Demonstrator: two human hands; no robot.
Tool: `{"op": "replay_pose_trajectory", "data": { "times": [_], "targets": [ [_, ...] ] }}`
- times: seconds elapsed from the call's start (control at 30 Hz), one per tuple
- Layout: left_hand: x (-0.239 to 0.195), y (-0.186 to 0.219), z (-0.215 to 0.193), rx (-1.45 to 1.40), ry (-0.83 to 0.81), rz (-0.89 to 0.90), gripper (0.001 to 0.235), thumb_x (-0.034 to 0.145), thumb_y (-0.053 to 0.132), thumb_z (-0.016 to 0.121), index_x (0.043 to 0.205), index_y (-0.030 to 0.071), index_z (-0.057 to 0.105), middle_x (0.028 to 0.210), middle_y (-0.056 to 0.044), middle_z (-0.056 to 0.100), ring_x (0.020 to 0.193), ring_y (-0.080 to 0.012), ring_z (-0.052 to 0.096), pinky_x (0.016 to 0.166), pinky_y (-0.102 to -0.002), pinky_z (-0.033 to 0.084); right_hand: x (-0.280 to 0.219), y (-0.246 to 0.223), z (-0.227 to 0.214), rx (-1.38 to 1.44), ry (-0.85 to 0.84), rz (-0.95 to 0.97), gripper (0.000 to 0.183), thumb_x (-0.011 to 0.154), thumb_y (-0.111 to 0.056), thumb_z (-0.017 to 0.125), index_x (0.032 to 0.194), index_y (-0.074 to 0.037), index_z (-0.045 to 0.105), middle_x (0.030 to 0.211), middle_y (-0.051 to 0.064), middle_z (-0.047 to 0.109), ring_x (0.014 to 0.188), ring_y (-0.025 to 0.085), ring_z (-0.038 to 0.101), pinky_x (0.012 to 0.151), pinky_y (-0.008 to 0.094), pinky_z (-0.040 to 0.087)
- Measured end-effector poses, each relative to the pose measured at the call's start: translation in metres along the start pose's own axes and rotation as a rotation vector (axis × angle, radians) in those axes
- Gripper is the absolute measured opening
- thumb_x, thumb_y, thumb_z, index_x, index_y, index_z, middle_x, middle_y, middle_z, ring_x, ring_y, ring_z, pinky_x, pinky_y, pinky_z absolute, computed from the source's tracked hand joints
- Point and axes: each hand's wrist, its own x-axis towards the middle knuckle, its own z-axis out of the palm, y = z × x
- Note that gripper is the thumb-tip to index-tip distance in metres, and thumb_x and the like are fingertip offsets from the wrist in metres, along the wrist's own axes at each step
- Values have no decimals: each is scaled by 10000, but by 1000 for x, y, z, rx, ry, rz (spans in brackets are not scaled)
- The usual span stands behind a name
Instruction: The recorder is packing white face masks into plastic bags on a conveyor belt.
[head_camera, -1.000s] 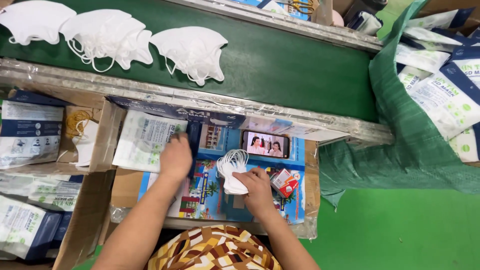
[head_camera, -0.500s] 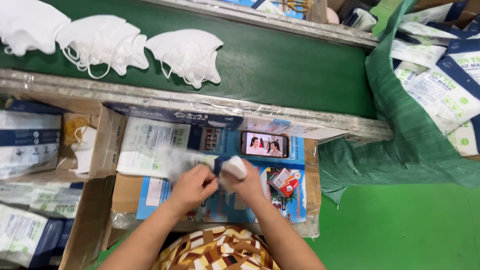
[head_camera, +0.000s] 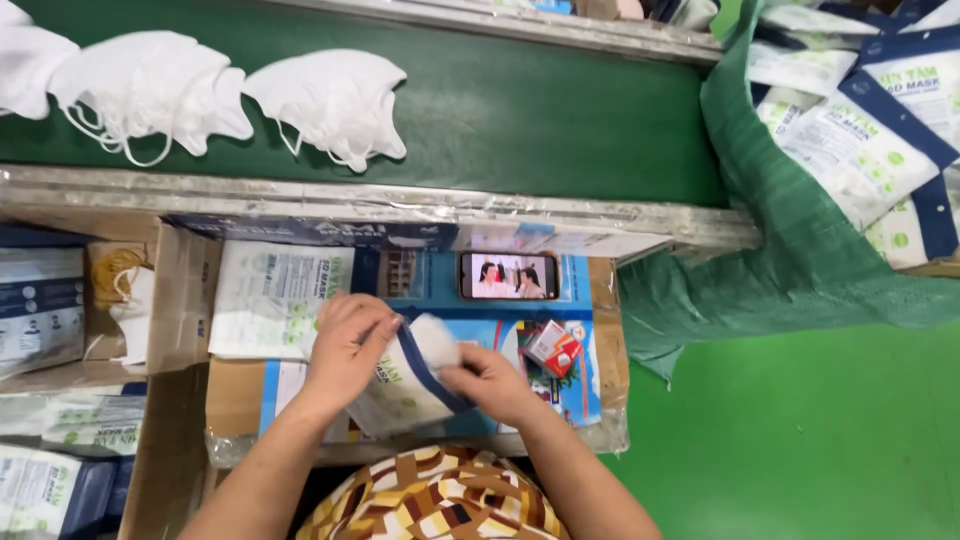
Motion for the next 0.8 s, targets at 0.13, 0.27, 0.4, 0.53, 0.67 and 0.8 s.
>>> {"op": "replay_pose_trajectory", "data": {
  "times": [0.13,0.27,0.4,0.53,0.67,0.8],
  "targets": [
    [0,35,11,227,-79,385,37,811,144,689,847,151,687,961,-53,686,1008,-289,617,1013,-485,348,1,15,-1,-787,-212,-200,251,912,-126,708,1152,-58,732,1037,88,674,958,211,685,834,321,531],
    [0,18,7,223,144,95,98,942,165,702,887,106,646,949,-29,674,1002,-266,620,1102,-454,372,-2,-41,20,-578,-102,-231,323,924,-118,696,1234,-29,665,1102,67,608,965,183,626,809,329,548],
    [9,36,-14,215,-263,170,109,875,189,728,938,101,723,910,-48,692,935,-264,650,1101,-506,332,-8,-53,27,-781,41,-513,225,921,-140,750,1106,-19,708,1024,97,672,940,187,657,817,334,540],
    [13,53,-14,266,-358,260,107,849,171,710,917,89,710,879,-52,690,909,-256,661,1081,-515,376,11,-20,14,-379,86,-150,302,912,-138,736,1190,-83,628,1011,82,717,873,141,657,774,293,548],
    [10,52,-12,397,-360,195,148,899,206,724,852,76,672,855,-62,668,892,-259,655,1163,-510,376,8,-31,21,-657,144,-270,110,960,-95,691,1046,-33,722,901,95,716,792,224,671,741,321,529],
    [11,62,-18,313,-293,338,97,844,161,723,899,85,698,865,-35,692,895,-230,675,1143,-551,341,9,-46,18,-631,-4,-367,144,945,-62,656,1079,-23,690,999,98,685,910,219,665,825,329,534]
  ]
}}
